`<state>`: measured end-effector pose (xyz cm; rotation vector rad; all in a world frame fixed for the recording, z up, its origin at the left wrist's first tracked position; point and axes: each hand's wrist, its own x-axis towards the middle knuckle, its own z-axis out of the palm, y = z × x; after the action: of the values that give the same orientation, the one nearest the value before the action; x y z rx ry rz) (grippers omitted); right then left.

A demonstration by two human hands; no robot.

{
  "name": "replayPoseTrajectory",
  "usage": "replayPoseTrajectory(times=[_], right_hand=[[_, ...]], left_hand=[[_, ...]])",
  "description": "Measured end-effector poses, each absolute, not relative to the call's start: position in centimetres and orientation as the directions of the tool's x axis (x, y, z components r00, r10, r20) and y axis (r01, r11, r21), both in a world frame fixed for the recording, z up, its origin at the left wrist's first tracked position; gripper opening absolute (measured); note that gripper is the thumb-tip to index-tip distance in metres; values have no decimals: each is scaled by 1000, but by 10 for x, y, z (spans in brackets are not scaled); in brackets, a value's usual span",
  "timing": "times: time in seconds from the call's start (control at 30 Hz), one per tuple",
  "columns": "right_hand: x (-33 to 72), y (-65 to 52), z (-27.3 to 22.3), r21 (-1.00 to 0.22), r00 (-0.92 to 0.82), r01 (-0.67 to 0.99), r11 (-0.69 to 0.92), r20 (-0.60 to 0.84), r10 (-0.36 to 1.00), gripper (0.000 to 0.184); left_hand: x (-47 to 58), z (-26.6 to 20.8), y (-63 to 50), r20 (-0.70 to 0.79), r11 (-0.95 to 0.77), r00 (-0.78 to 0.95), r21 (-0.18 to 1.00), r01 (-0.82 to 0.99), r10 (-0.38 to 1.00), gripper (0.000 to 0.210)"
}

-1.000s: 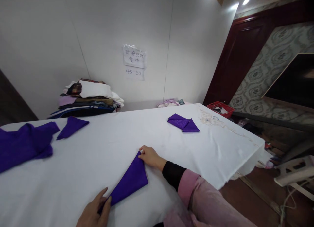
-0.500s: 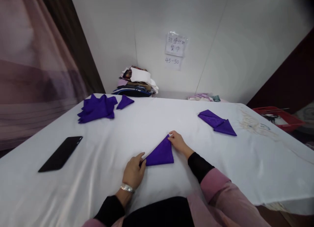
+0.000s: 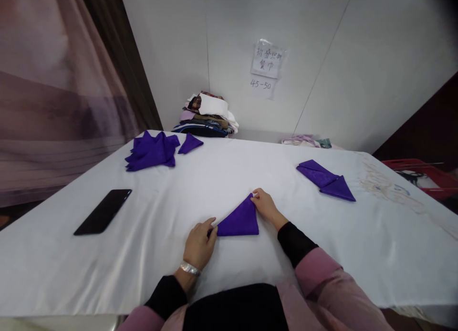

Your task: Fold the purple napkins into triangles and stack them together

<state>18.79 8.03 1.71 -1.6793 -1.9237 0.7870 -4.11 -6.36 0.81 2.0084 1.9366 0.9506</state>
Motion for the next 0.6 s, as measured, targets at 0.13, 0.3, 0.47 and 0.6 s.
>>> replayPoseTrajectory(times=[0.13,0.3,0.47,0.6], right_hand=[[185,77,22,-630,-149,771,93,-36,988,19],[182,73,25,-579,-112,811,83,-13,994,15],[182,73,26,-543,-104,836,80,-14,994,10],[181,74,27,-499,-100,863,74,-25,995,10]], left_hand=[[-42,12,-64,301,-107,-84,565,818,950,30],[-42,15,-65,300,-127,-54,550,825,952,29],[-42,18,-65,295,-109,-61,526,844,954,29],[-44,16,-67,284,-88,-74,518,851,956,29]])
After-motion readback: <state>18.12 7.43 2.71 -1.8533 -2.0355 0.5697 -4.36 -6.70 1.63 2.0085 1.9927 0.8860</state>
